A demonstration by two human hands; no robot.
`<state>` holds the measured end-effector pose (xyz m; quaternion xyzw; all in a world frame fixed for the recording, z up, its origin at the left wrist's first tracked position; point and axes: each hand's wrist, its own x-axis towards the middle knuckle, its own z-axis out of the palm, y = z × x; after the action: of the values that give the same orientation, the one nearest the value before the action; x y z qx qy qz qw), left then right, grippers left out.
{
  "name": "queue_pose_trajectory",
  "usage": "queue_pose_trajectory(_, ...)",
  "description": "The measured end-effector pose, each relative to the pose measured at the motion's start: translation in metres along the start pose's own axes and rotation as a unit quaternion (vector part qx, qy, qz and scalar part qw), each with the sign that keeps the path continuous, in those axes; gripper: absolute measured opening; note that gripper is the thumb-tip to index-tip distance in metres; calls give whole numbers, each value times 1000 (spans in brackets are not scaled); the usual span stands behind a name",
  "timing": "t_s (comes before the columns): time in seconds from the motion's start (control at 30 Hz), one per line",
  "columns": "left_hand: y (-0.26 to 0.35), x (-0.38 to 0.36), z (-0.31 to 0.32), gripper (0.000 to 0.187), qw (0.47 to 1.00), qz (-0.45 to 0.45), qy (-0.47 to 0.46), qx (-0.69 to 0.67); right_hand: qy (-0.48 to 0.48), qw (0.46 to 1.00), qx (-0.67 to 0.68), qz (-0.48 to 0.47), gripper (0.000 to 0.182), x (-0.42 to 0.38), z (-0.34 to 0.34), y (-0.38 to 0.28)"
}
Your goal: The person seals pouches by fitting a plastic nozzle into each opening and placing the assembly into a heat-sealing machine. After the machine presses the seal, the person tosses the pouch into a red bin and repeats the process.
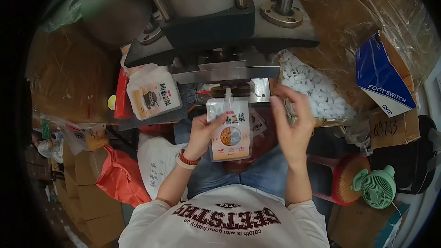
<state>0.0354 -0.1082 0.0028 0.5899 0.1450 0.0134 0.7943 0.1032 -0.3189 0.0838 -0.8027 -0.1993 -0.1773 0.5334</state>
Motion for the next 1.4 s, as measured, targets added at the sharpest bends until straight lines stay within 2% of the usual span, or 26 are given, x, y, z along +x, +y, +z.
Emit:
queue_pose_trajectory(0.07,11,16,2,22,999,-7,-9,-31,29,999,-33,10,34,17,-10,17)
queue_pose_trajectory(0.13,17,29,4,21,996,-33,-5,-85,40,950,-308,-44,24,34,-5,41)
queue_pose_trajectory(0.17,15,33,2,21,993,-43,-14,-108,27,928,-370,-30,19,33,5,77)
queue_pose_trajectory(0.2,15,33,2,21,993,-42,-11,-106,26,929,-368,-30,19,30,4,81)
queue_pose_trajectory(0.27,19,35,6,22,992,-48,14,-116,-46,930,-365,8,20,29,6,85)
queue_pose_trajectory(0.33,18,33,-5,24,997,-47,6,-68,-53,935,-351,-7,19,26,5,85)
queue_pose_trajectory(0.4,28,30,-22,28,983,66,25,169,-51,939,-338,-31,18,28,2,82)
queue_pose_trajectory(0.43,34,25,-35,50,952,114,115,260,-66,932,-354,-43,18,27,0,79)
queue_pose_trajectory(0.47,41,16,-45,61,792,182,237,532,-82,924,-370,-51,19,25,-1,78)
queue_pose_trajectory(0.5,52,4,-52,73,539,228,330,741,-83,925,-368,-49,19,25,-2,80)
queue_pose_trajectory(0.53,42,-3,-77,83,564,199,301,743,-85,928,-361,-24,19,27,-3,83)
queue_pose_trajectory(0.57,33,-11,-94,83,563,196,303,744,-88,931,-354,-1,20,28,-3,84)
queue_pose_trajectory(0.63,23,-27,-116,73,603,197,160,756,-59,950,-306,12,19,28,-1,83)
queue_pose_trajectory(0.67,22,-37,-122,60,608,236,132,746,-25,965,-260,31,18,26,0,82)
queue_pose_trajectory(0.7,23,-42,-121,60,609,232,130,747,-29,965,-259,34,18,21,-4,75)
queue_pose_trajectory(0.77,26,-53,-114,47,770,224,179,570,-105,939,-328,-7,20,17,-15,56)
queue_pose_trajectory(0.8,28,-54,-107,47,770,223,180,570,-106,939,-328,-8,20,17,-14,57)
queue_pose_trajectory(0.87,32,-53,-86,38,825,283,214,440,-131,934,-329,49,23,18,-15,65)
queue_pose_trajectory(1.0,41,-58,-51,37,808,344,175,445,-60,954,-295,15,21,24,-18,78)
queue_pose_trajectory(1.07,43,-61,-41,36,807,352,162,446,62,988,-135,43,17,23,-11,57)
queue_pose_trajectory(1.1,44,-61,-38,35,803,360,151,450,61,988,-137,43,17,21,-10,48)
queue_pose_trajectory(1.13,45,-62,-34,35,804,360,150,449,45,995,21,84,18,16,-9,37)
queue_pose_trajectory(1.17,46,-63,-32,36,803,364,147,449,29,976,178,125,19,9,-7,27)
queue_pose_trajectory(1.27,44,-64,-23,36,797,371,142,455,-82,952,273,110,23,-20,10,-7)
queue_pose_trajectory(1.33,43,-64,-19,37,792,374,142,462,-178,963,200,17,23,-27,18,-12)
queue_pose_trajectory(1.4,44,-65,-16,38,770,383,142,490,-192,966,174,-22,22,-31,18,-25)
